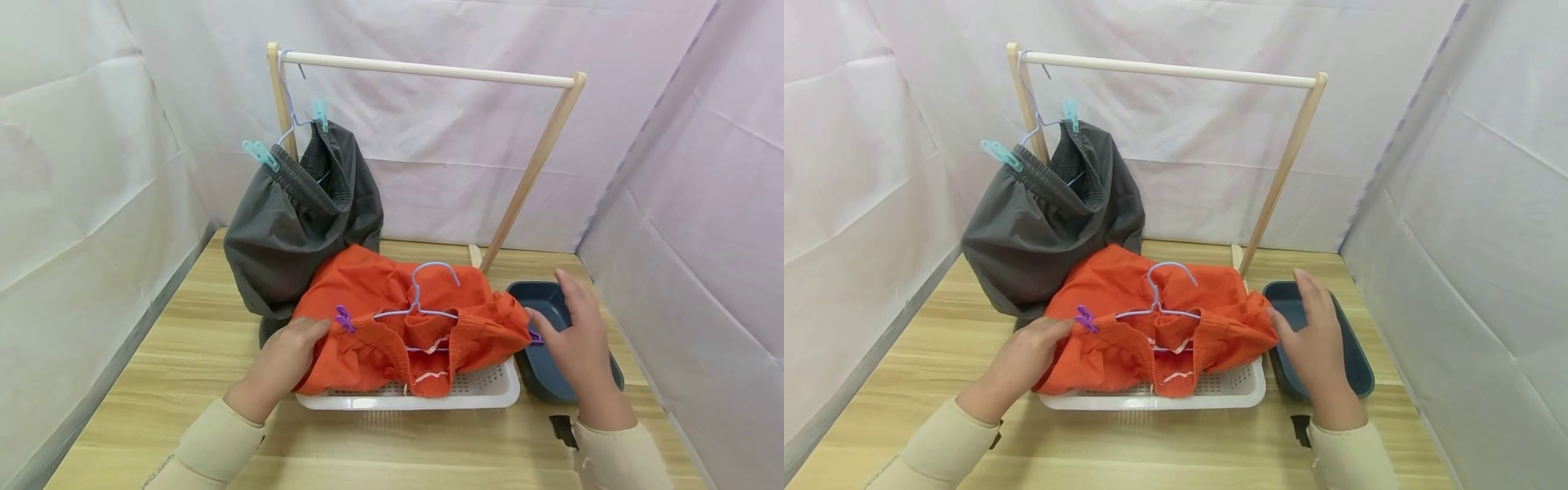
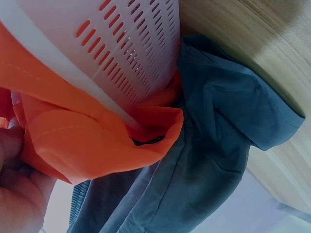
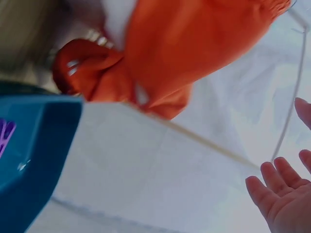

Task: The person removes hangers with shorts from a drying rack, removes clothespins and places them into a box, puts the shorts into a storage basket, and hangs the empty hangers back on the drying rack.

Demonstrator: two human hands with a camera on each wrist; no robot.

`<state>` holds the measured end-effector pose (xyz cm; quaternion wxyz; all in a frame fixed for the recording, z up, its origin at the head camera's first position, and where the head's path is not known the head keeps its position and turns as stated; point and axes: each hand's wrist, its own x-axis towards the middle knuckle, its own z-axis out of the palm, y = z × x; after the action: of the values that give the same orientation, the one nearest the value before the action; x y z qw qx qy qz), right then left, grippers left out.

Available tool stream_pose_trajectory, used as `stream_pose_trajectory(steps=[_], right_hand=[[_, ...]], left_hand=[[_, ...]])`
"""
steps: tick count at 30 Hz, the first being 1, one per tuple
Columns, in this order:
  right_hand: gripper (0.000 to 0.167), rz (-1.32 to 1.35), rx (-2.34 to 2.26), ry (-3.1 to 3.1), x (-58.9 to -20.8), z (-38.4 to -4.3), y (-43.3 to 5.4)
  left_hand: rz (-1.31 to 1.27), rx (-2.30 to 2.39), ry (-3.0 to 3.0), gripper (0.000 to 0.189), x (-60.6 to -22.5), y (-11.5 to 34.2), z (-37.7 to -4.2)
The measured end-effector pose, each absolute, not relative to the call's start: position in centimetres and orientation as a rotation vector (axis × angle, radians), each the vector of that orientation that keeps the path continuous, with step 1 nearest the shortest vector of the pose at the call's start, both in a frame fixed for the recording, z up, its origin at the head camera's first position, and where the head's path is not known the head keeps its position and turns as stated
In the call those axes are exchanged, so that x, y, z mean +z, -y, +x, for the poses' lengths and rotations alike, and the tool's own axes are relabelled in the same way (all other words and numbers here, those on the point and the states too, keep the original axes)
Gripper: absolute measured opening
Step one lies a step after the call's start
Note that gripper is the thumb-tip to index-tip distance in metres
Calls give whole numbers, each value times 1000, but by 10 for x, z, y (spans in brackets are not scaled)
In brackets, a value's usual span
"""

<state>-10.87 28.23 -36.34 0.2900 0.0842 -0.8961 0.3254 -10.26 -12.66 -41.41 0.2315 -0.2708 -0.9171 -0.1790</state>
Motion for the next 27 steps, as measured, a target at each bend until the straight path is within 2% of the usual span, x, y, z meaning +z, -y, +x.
stream_pose_trajectory(steps=[3, 7, 11, 13, 20, 27], right_hand=[[76, 311, 865, 2306, -360, -103, -273], [57, 438, 870, 2175, -356, -96, -261], [68, 536, 857, 2074, -354, -91, -249], [68, 590, 844, 2040, -353, -89, -244], [60, 775, 853, 1966, -341, -76, -218], [50, 1022, 880, 1923, -328, -78, -188]], left_hand=[[-738, -491, 2524, 27, -413, 127, -102], [-737, -495, 2532, 27, -412, 126, -101], [-735, -499, 2543, 26, -412, 126, -102], [-731, -502, 2547, 26, -412, 126, -102], [-727, -494, 2564, 26, -413, 125, -101], [-702, -482, 2599, 25, -411, 124, -101]])
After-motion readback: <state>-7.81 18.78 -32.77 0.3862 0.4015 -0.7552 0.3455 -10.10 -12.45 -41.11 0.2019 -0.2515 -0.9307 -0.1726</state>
